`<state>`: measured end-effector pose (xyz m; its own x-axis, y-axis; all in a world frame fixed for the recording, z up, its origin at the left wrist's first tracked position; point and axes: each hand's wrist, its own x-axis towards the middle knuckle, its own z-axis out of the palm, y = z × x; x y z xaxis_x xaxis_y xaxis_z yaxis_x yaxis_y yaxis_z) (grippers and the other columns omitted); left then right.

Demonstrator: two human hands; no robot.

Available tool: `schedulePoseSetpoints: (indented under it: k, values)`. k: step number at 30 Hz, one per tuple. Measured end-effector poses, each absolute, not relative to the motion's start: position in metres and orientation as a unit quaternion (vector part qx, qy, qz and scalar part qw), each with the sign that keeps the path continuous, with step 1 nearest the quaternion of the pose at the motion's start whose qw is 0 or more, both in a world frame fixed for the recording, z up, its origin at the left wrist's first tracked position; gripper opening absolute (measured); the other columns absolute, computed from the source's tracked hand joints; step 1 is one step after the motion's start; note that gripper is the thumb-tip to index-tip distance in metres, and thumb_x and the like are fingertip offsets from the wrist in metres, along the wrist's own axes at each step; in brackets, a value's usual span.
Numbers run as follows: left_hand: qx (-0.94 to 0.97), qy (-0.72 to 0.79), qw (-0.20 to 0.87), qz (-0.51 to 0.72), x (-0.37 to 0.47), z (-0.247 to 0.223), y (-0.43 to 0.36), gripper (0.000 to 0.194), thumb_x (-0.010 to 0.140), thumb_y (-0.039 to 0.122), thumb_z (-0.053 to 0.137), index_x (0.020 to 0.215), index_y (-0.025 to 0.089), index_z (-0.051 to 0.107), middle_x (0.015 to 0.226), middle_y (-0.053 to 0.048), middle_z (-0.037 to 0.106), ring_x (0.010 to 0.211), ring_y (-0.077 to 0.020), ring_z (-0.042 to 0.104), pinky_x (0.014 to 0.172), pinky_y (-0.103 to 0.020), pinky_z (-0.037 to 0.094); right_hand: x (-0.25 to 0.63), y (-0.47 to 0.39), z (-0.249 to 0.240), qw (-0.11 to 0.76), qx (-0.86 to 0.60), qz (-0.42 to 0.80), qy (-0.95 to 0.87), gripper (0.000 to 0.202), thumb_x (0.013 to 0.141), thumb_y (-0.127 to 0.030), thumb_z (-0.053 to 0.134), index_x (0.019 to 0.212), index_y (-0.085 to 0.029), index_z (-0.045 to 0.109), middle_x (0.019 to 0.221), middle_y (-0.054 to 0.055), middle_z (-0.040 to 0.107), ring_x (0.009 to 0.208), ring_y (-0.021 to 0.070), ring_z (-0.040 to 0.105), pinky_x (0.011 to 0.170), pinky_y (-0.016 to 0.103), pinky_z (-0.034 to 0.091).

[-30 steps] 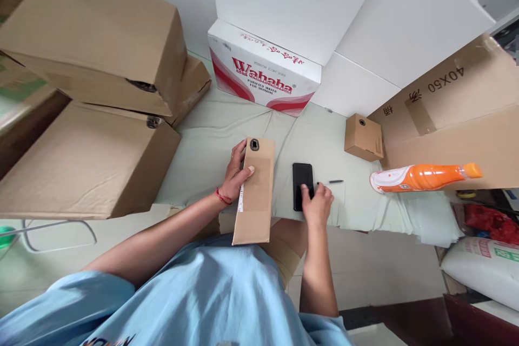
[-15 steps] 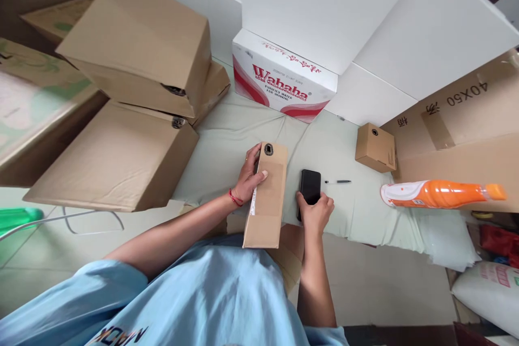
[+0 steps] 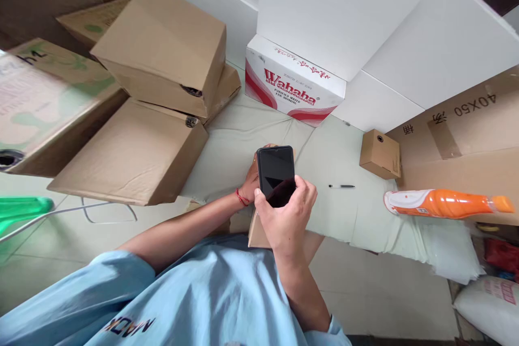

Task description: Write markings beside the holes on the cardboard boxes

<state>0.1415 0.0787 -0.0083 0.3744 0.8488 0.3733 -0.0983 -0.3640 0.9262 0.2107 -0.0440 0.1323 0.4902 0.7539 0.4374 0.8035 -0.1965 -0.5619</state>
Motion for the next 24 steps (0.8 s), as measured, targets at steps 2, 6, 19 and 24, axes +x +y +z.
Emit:
schedulePoseSetpoints:
  k: [2,6,19,24]
  values:
    - [0.662,0.278,0.485,0.5,0.143,-0.006,0.079,0.085,0.099,0.082,0.048,0.154,0.018,0.053,0.162,-0.015,0.054,0.156,-0.0391,0.045,0.135,-0.056,0.034,0.206,-0.038,0.126,0.375,-0.776,-0.044,-0.505,0.066,0.083,-0.061,0.08,0.128,-0.02,0.057,0.121,0.014,0.061,0.116,0.0339,0.061,0.1,0.055,0.057]
    - [0.647,0.285,0.484,0.516,0.144,-0.003,0.078,0.087,0.098,0.084,0.05,0.156,0.02,0.053,0.159,-0.009,0.058,0.153,-0.0365,0.05,0.133,-0.049,0.039,0.204,-0.033,0.121,0.36,-0.791,-0.042,-0.493,0.068,0.081,-0.063,0.08,0.128,-0.019,0.057,0.121,0.015,0.06,0.115,0.0347,0.059,0.098,0.056,0.057]
    - [0.635,0.288,0.519,0.495,0.14,-0.005,0.077,0.08,0.096,0.062,0.061,0.164,0.023,0.044,0.168,-0.017,0.048,0.16,-0.0403,0.04,0.136,-0.064,0.029,0.215,-0.035,0.119,0.366,-0.783,-0.063,-0.499,0.07,0.082,-0.065,0.08,0.129,-0.018,0.059,0.124,0.017,0.061,0.119,0.0355,0.059,0.102,0.056,0.055]
    - [0.625,0.288,0.544,0.481,0.138,-0.007,0.078,0.095,0.088,0.06,0.067,0.168,0.019,0.037,0.172,-0.019,0.04,0.163,-0.041,0.034,0.138,-0.061,0.024,0.246,-0.04,0.12,0.366,-0.81,-0.071,-0.453,0.075,0.082,-0.074,0.077,0.128,-0.017,0.06,0.124,0.018,0.061,0.122,0.0369,0.059,0.107,0.057,0.052]
